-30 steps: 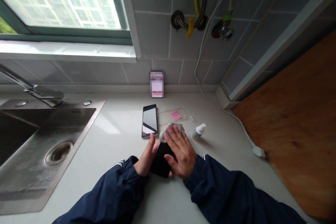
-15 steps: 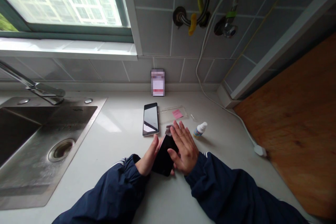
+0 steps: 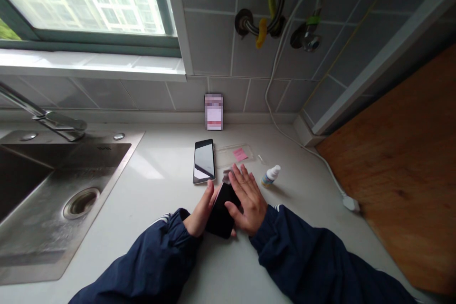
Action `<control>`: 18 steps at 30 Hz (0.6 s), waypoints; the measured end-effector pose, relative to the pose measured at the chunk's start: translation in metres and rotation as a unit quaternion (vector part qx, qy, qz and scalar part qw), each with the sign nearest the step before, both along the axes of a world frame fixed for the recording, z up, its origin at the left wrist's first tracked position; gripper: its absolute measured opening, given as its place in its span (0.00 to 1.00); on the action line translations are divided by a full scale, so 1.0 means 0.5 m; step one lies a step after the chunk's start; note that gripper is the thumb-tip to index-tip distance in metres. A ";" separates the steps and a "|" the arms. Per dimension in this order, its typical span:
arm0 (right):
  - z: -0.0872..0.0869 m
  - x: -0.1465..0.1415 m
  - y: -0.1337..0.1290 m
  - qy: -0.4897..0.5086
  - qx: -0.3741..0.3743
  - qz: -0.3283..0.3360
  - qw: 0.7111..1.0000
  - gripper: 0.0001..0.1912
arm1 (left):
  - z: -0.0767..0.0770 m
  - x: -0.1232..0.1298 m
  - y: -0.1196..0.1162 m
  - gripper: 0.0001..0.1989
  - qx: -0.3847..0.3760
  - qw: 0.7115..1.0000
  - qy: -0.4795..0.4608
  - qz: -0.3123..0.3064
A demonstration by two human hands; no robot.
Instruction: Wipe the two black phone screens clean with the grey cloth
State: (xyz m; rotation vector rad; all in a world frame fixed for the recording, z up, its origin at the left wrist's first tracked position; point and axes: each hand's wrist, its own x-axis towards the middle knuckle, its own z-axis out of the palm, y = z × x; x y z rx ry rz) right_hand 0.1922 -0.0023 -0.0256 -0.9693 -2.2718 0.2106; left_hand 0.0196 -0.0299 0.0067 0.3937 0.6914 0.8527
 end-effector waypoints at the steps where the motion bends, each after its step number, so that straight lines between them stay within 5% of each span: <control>1: 0.001 0.000 0.001 0.000 0.000 0.001 1.000 0.35 | 0.000 0.000 0.000 0.34 -0.002 1.000 0.001 -0.002; 18: 0.006 -0.003 -0.004 -0.010 -0.014 0.008 1.000 0.35 | -0.001 -0.001 0.000 0.36 0.024 0.999 0.023 -0.004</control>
